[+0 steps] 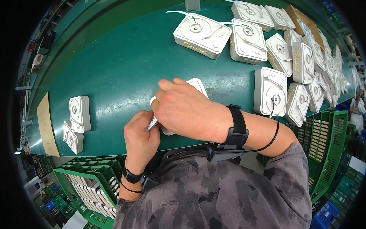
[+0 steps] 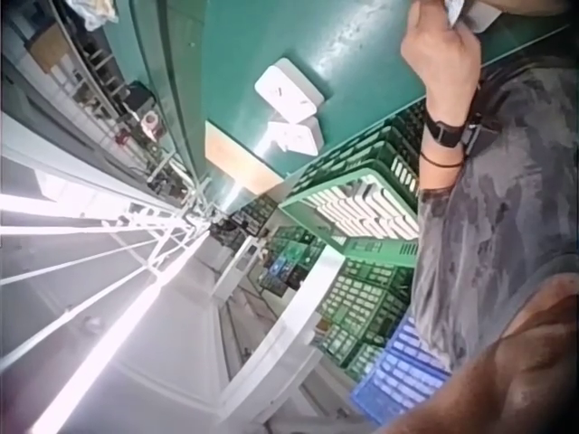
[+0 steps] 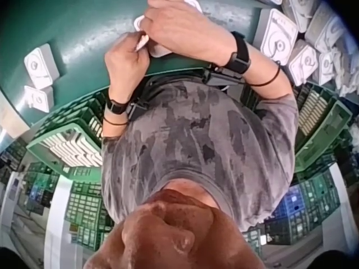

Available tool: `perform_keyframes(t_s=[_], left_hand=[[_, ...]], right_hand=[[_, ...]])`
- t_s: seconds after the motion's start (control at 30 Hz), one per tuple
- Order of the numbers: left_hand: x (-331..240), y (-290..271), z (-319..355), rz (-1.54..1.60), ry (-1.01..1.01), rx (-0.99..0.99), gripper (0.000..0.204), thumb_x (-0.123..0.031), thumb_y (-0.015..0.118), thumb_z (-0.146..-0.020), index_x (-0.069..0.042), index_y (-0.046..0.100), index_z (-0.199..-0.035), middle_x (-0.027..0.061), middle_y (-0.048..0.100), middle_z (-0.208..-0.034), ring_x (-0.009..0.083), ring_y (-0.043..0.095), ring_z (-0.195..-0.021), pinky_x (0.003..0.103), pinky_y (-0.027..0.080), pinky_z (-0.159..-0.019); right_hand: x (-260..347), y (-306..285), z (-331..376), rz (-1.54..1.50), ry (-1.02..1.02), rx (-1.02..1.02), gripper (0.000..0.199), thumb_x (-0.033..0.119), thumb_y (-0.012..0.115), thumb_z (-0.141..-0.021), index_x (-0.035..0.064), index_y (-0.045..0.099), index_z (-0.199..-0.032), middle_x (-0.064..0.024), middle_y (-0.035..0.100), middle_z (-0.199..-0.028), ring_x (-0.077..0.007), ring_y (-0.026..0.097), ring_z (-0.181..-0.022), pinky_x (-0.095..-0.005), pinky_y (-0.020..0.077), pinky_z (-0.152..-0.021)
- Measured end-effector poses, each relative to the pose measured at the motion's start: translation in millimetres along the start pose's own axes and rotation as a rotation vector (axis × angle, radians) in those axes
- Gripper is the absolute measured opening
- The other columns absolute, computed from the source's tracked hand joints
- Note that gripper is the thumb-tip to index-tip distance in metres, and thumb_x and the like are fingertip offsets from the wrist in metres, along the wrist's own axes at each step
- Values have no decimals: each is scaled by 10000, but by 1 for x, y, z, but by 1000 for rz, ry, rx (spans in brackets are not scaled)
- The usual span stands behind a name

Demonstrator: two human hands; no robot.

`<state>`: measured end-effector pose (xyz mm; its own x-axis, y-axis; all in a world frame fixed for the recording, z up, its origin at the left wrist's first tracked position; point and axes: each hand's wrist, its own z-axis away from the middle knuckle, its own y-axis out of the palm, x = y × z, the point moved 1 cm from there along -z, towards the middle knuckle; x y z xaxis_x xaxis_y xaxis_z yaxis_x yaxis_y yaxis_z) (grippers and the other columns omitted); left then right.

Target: Assembling small electronic components by routing cables and fitting parts into plastic housings on a production line.

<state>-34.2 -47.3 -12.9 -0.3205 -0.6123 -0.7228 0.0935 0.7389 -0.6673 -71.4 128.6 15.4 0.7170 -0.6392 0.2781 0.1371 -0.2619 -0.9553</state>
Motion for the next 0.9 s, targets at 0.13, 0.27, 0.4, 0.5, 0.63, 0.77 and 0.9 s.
perform_keyframes(t_s=[0.13, 0.27, 0.4, 0.5, 0.63, 0.77, 0.9], left_hand=[[9, 2, 0, 55, 21, 4, 245, 81, 630, -766, -26, 688, -979, 132, 664, -838, 337, 656, -720, 385, 516, -619], [8, 7, 1, 139, 7, -21, 261, 94, 618, -780, -35, 687, -995, 129, 657, -831, 317, 653, -716, 369, 513, -617], [7, 13, 3, 67, 34, -63, 283, 86, 628, -769, -45, 682, -1014, 120, 657, -844, 310, 652, -704, 361, 517, -607], [9, 18, 4, 0, 101, -123, 283, 69, 634, -762, -43, 674, -1019, 118, 654, -862, 304, 650, -688, 358, 518, -589], [14, 24, 4, 21, 164, -165, 323, 65, 619, -719, -28, 659, -1025, 119, 647, -869, 300, 644, -672, 366, 521, -579], [16, 24, 3, 4, 214, -181, 401, 74, 598, -650, -25, 651, -1035, 114, 642, -868, 297, 634, -657, 369, 517, -574], [15, 25, 2, -18, 227, -172, 417, 73, 598, -630, -25, 652, -1032, 110, 637, -863, 297, 628, -648, 370, 511, -567]], right_hand=[[-8, 5, 9, -199, 66, -79, 62, 109, 650, -842, 58, 658, -876, -51, 603, -879, -243, 540, -918, -345, 446, -783], [-9, 12, 18, -300, 126, -225, 25, 92, 647, -888, 68, 642, -895, -66, 574, -879, -273, 532, -919, -368, 444, -788], [-5, 17, 19, -292, 152, -254, 53, 64, 658, -856, 59, 623, -896, -69, 567, -885, -278, 532, -926, -380, 440, -800], [-2, 22, 19, -270, 152, -304, 84, 45, 656, -832, 56, 612, -903, -70, 570, -893, -284, 533, -936, -394, 433, -806], [-2, 29, 20, -339, 137, -384, 130, 16, 662, -790, 56, 597, -895, -73, 572, -887, -286, 535, -918, -401, 413, -781], [-1, 32, 19, -349, 127, -455, 158, -4, 666, -765, 58, 582, -883, -71, 567, -867, -287, 539, -893, -396, 395, -757], [-1, 34, 18, -340, 133, -446, 171, -8, 667, -760, 63, 578, -887, -70, 564, -859, -288, 542, -890, -398, 392, -749]])
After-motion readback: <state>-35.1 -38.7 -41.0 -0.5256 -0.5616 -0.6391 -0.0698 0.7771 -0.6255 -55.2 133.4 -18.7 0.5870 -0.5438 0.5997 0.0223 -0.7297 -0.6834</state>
